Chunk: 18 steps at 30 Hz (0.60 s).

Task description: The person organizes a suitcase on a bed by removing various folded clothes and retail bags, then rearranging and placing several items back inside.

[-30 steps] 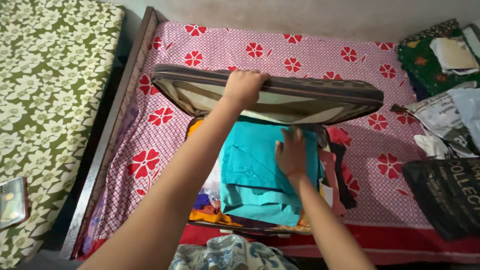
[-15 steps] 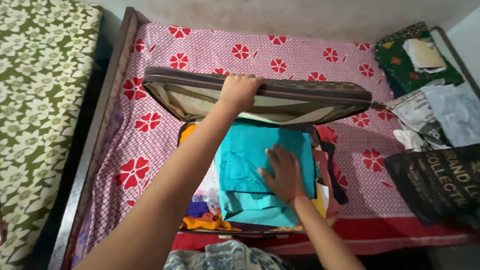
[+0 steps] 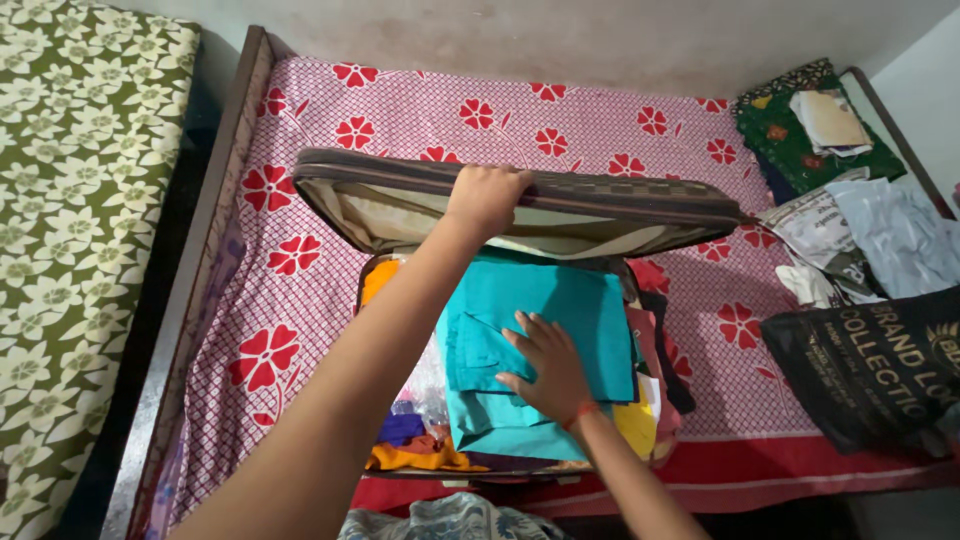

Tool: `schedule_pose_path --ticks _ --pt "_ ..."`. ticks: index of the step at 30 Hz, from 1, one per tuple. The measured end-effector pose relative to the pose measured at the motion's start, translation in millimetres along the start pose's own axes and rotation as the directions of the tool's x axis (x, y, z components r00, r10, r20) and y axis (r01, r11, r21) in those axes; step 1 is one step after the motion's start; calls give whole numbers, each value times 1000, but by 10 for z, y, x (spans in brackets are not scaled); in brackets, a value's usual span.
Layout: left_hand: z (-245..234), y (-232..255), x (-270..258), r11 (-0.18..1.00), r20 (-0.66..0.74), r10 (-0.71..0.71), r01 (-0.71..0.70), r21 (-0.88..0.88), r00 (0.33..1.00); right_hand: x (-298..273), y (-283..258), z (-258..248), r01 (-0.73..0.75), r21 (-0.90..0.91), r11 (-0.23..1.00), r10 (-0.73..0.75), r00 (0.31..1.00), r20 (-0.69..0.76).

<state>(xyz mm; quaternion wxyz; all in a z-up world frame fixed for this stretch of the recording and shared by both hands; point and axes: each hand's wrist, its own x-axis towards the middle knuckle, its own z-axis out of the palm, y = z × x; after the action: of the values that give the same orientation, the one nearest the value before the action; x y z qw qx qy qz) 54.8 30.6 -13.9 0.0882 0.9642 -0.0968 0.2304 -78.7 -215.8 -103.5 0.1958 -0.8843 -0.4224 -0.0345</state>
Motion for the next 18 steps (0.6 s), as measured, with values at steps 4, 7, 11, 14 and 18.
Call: schedule_pose_path --ticks 4,7,11,14,18 --pt "35 -14 8 1000 -20 9 -9 -21 1000 16 -70 86 44 54 998 -42 998 -45" --pt "40 -19 16 1000 21 -11 11 0 1000 14 -170 171 53 69 996 -45 992 -119" --pt "11 -26 24 1000 22 0 1 -16 1000 62 -272 211 11 29 1000 -7 990 -143" --pt "-4 -9 -1 1000 38 2 -1 -15 999 104 -318 218 -1 -30 1000 -3 991 -137" --pt "-7 -17 -9 1000 40 5 -5 -24 999 137 -334 317 -131 53 990 138 978 -156"
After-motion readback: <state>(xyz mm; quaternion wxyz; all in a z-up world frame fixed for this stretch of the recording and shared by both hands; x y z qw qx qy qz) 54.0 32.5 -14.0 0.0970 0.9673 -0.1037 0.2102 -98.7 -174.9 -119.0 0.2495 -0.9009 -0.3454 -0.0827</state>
